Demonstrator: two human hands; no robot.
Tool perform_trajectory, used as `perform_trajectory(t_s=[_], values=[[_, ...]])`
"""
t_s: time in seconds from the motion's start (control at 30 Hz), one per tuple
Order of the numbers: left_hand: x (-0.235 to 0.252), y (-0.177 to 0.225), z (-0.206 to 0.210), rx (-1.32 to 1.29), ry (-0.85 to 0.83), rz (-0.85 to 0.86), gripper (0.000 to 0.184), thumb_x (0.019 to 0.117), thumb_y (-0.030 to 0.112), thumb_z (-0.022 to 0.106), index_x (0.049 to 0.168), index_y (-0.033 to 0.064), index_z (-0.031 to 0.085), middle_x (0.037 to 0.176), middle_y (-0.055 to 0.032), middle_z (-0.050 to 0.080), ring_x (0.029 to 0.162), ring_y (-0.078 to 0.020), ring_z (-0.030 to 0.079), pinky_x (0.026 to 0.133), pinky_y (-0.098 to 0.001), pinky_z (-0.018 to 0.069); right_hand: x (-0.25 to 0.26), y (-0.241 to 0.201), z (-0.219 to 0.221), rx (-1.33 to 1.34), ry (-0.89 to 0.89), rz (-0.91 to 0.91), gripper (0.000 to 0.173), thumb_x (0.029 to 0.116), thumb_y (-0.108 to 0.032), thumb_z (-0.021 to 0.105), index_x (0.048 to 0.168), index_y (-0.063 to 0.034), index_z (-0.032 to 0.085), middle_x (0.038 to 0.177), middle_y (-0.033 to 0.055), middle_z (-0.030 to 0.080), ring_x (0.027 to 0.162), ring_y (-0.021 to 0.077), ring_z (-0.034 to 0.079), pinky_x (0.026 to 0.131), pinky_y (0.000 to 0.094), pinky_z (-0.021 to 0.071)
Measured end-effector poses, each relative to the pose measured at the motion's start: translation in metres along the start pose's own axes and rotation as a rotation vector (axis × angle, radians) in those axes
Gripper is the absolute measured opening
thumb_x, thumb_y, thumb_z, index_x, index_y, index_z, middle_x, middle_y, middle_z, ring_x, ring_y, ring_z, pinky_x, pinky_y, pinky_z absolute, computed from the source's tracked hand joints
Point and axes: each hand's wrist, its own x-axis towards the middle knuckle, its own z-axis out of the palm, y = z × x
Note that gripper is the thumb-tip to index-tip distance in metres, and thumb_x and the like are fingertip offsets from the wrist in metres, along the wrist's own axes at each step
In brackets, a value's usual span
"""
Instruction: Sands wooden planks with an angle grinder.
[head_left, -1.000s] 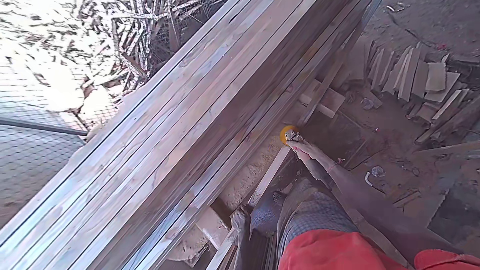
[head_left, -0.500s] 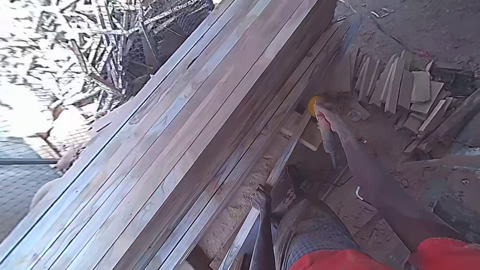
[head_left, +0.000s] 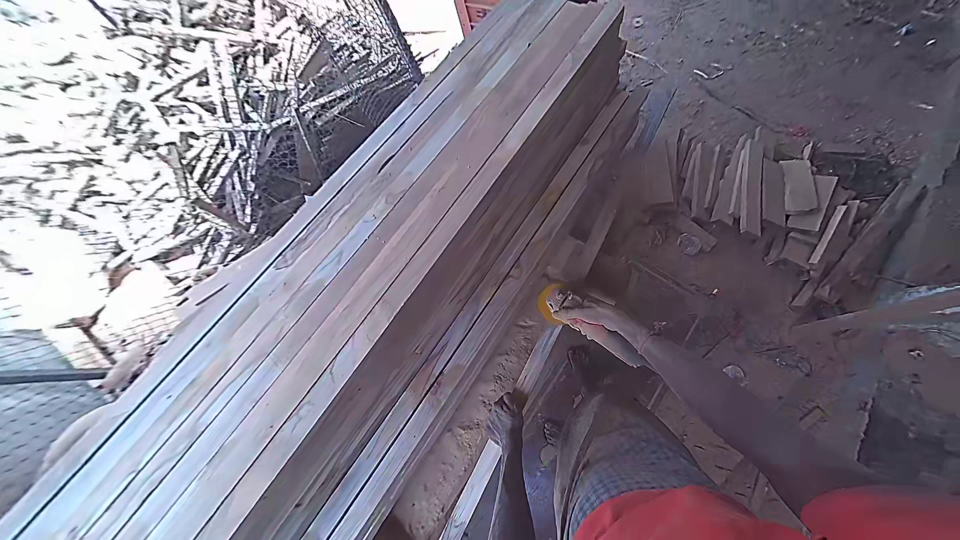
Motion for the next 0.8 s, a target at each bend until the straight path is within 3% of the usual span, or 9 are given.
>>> perform_trajectory(t_s=[0.17,0.27,0.33,0.4,0.47,0.5,0.53,0.63,0.8], values=[[-0.05,-0.109,-0.052,0.027,-0.121,-0.021,0.055,0.1116,0.032,0.027,0.131,-0.0014,0.066,0.14,-0.0238,0.062,0.137,-0.0383,0.053,0.116,-0.0553,0.0362,-0.034,0.02,0.08,-0.284,-0.114,0.057,0.068,0.0774,-0.076,0.071,0.103,-0.0131,0.069,0.088,0.0013,0.067,0.075,0.0134,0.062,0.074,0.0409,0.0526],[-0.051,-0.174,-0.045,0.136,-0.05,-0.032,0.057,0.1113,0.035,0.027,0.126,0.0002,0.07,0.135,-0.0216,0.066,0.134,-0.0368,0.058,0.114,-0.0545,0.0388,-0.039,0.039,0.089,-0.251,-0.082,0.061,0.072,0.0756,-0.079,0.07,0.104,-0.013,0.07,0.09,0.0024,0.069,0.077,0.015,0.065,0.077,0.043,0.0544],[-0.042,-0.189,-0.038,0.153,-0.019,-0.043,0.06,0.1109,0.038,0.026,0.124,0.0003,0.071,0.132,-0.0214,0.068,0.132,-0.0365,0.059,0.113,-0.0552,0.0397,-0.042,0.047,0.079,-0.164,-0.012,0.068,0.07,0.0748,-0.081,0.069,0.102,-0.0166,0.072,0.086,0.0002,0.069,0.073,0.0132,0.064,0.073,0.0406,0.0555],[-0.034,-0.176,-0.033,0.178,-0.054,-0.01,0.064,0.1111,0.04,0.022,0.125,0.001,0.07,0.132,-0.0215,0.068,0.131,-0.0374,0.06,0.111,-0.0564,0.0414,-0.047,0.049,0.058,-0.054,0.036,0.08,0.066,0.0787,-0.078,0.068,0.105,-0.0175,0.071,0.086,0.0001,0.067,0.072,0.0129,0.063,0.07,0.0393,0.055],[-0.02,-0.157,-0.005,0.192,0.069,0.071,0.07,0.1108,0.045,0.019,0.112,0.0037,0.076,0.116,-0.0202,0.075,0.116,-0.0382,0.069,0.098,-0.0602,0.051,-0.047,0.048,0.03,0.057,0.109,0.089,0.061,0.0814,-0.075,0.068,0.102,-0.0179,0.071,0.081,-0.0013,0.066,0.067,0.0109,0.062,0.064,0.0353,0.0555],[-0.016,-0.137,0.0,0.188,0.051,0.077,0.072,0.1113,0.047,0.017,0.113,0.0039,0.075,0.115,-0.021,0.074,0.114,-0.0392,0.069,0.095,-0.0617,0.0515,-0.044,0.048,0.014,0.111,0.144,0.075,0.058,0.0834,-0.072,0.068,0.102,-0.0173,0.071,0.081,-0.0008,0.066,0.066,0.0114,0.062,0.063,0.0348,0.0549],[-0.014,-0.113,0.001,0.198,0.011,0.083,0.073,0.1114,0.047,0.016,0.115,0.0042,0.074,0.116,-0.0212,0.074,0.114,-0.0396,0.069,0.093,-0.0622,0.0523,-0.039,0.048,-0.003,0.163,0.178,0.046,0.055,0.0848,-0.07,0.068,0.102,-0.0181,0.071,0.08,-0.0012,0.066,0.065,0.011,0.063,0.061,0.0331,0.055],[-0.024,-0.022,-0.011,0.195,-0.104,0.082,0.07,0.1118,0.046,0.013,0.129,0.0071,0.069,0.128,-0.0179,0.07,0.123,-0.0367,0.065,0.101,-0.0604,0.0491,-0.024,0.046,-0.063,0.305,0.274,0.016,0.051,0.0882,-0.066,0.068,0.099,-0.0157,0.071,0.079,0.0006,0.065,0.065,0.0128,0.063,0.06,0.0325,0.0555],[-0.023,0.099,0.009,0.157,-0.018,0.123,0.071,0.1115,0.046,0.015,0.121,0.0076,0.073,0.118,-0.0176,0.075,0.115,-0.0368,0.07,0.096,-0.061,0.0513,0.004,0.038,-0.19,0.411,0.426,0.036,0.056,0.0908,-0.069,0.063,0.104,-0.0147,0.07,0.08,0.0037,0.066,0.067,0.0159,0.066,0.063,0.0351,0.0581]])
